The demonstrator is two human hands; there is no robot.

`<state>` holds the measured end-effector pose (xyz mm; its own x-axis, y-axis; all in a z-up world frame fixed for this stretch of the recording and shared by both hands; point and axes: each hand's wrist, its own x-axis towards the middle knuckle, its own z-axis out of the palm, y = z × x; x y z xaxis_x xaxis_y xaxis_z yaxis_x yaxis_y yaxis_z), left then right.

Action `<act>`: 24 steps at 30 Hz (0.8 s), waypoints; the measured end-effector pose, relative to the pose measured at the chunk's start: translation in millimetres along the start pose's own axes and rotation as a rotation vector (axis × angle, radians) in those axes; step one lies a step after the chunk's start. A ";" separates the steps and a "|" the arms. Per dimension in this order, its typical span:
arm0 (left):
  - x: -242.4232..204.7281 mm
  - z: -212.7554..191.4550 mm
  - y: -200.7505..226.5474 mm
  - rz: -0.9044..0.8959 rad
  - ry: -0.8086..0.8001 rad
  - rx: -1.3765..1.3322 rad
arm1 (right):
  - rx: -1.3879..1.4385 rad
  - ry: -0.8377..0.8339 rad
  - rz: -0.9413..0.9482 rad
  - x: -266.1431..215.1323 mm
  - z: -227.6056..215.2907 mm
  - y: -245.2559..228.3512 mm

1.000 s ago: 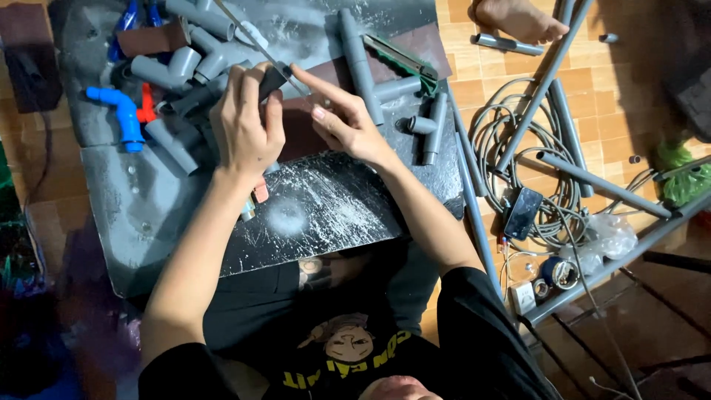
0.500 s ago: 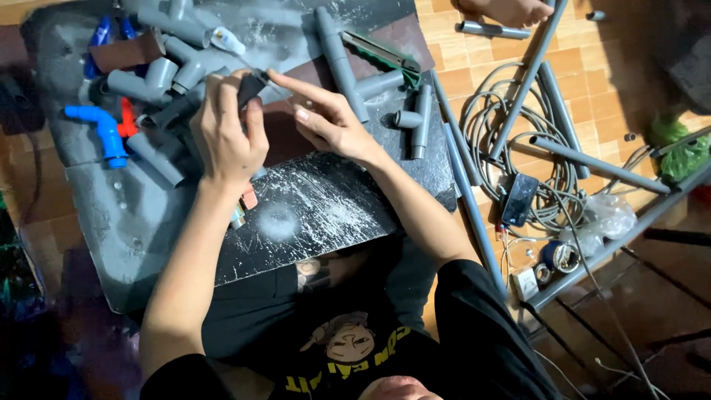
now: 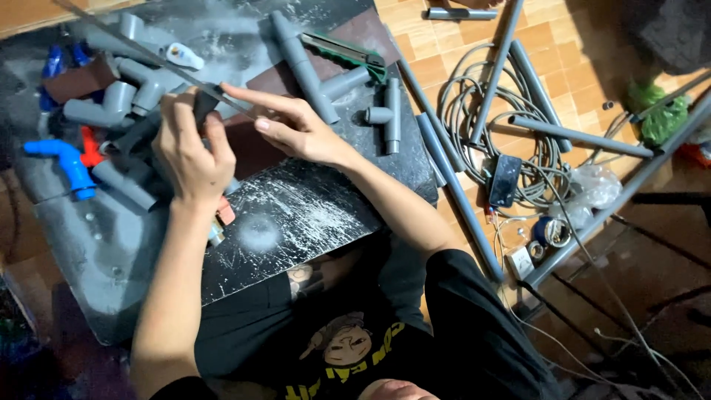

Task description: Sanding and dry-fitting various PVC pipe connectors and valves.

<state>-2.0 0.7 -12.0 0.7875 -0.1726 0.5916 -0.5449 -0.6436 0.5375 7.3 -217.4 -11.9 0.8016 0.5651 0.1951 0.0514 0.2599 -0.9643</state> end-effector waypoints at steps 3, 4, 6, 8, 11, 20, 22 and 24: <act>-2.2 0.8 -0.8 0.003 -0.005 0.010 | -0.180 0.025 -0.143 0.1 -3.2 13.2; -1.6 1.4 -0.1 -0.007 0.001 0.016 | -0.311 0.022 -0.262 1.2 -6.0 17.4; -3.2 0.7 -1.0 0.000 -0.013 0.019 | -0.361 0.064 -0.177 4.6 4.6 -13.3; -6.8 3.3 -4.1 0.006 -0.033 0.021 | -0.403 0.109 -0.087 3.5 7.7 -19.8; -8.3 6.4 -8.9 -0.013 -0.006 0.057 | -0.165 0.068 0.085 4.2 0.1 -1.1; -10.2 6.8 -10.6 -0.042 -0.021 0.040 | -0.139 0.004 -0.153 6.4 -3.6 12.2; -11.0 6.1 -9.2 -0.032 -0.018 0.065 | -0.145 0.014 -0.138 5.3 -2.0 13.3; -8.7 6.4 -8.9 -0.017 -0.011 0.049 | -0.156 0.016 -0.154 6.7 -4.5 13.0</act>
<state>-2.2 3.2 -25.8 0.7998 -0.1698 0.5758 -0.5171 -0.6821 0.5171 16.1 -213.8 -24.0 0.7865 0.5154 0.3401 0.2644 0.2167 -0.9398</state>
